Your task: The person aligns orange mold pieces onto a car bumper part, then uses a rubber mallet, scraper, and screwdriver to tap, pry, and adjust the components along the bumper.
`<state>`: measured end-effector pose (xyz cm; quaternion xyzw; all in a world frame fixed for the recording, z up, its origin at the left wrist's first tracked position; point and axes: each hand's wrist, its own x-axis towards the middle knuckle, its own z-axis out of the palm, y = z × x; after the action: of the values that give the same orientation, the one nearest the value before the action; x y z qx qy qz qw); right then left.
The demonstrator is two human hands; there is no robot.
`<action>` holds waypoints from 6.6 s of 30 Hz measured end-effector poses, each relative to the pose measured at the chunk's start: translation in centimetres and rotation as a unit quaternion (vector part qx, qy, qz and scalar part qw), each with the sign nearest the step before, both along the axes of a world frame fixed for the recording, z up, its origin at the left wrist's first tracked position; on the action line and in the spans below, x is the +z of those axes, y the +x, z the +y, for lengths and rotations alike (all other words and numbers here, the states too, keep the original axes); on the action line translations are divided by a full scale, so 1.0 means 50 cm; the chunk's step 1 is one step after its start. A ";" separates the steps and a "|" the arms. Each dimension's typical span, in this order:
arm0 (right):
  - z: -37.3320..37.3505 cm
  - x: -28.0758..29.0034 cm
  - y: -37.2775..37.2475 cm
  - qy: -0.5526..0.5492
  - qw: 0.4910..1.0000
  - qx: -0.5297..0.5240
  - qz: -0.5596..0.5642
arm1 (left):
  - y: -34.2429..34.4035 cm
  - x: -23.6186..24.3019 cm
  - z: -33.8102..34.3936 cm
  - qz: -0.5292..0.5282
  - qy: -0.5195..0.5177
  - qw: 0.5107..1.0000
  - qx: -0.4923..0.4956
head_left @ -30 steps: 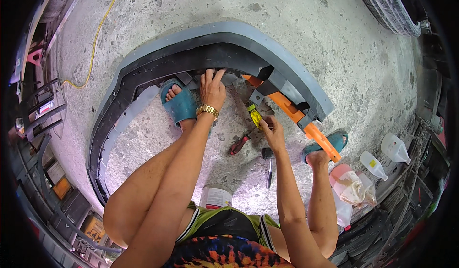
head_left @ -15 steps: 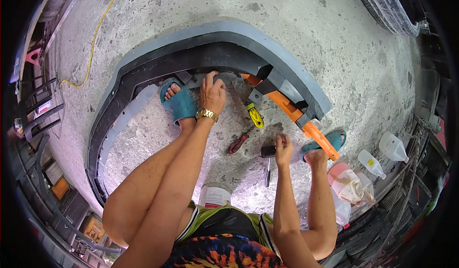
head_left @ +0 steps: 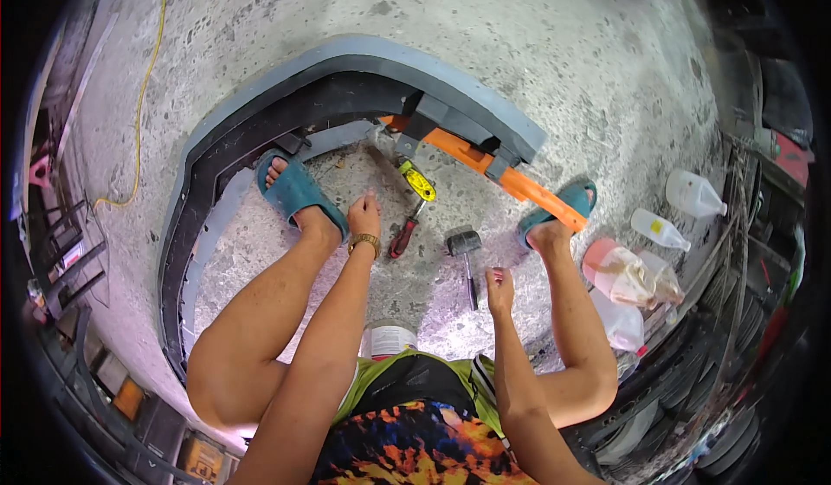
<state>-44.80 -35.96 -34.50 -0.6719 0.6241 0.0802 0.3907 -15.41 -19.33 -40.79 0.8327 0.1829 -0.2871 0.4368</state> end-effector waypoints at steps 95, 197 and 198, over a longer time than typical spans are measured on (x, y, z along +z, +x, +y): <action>-0.381 0.151 0.247 -0.207 0.863 0.460 -0.024 | 0.033 0.562 -0.155 -0.106 -0.104 0.602 -0.784; -0.225 0.272 -0.033 0.135 0.843 -0.388 -0.348 | -0.130 0.052 -0.453 0.417 -0.452 0.773 0.154; -0.219 0.274 -0.013 0.171 0.856 -0.346 -0.342 | -0.130 0.050 -0.451 0.416 -0.448 0.776 0.156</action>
<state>-45.47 -46.90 -20.79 -0.3199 0.6198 -0.1898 0.6911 -21.89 -41.89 -38.29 0.3023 0.3249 -0.5829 0.6807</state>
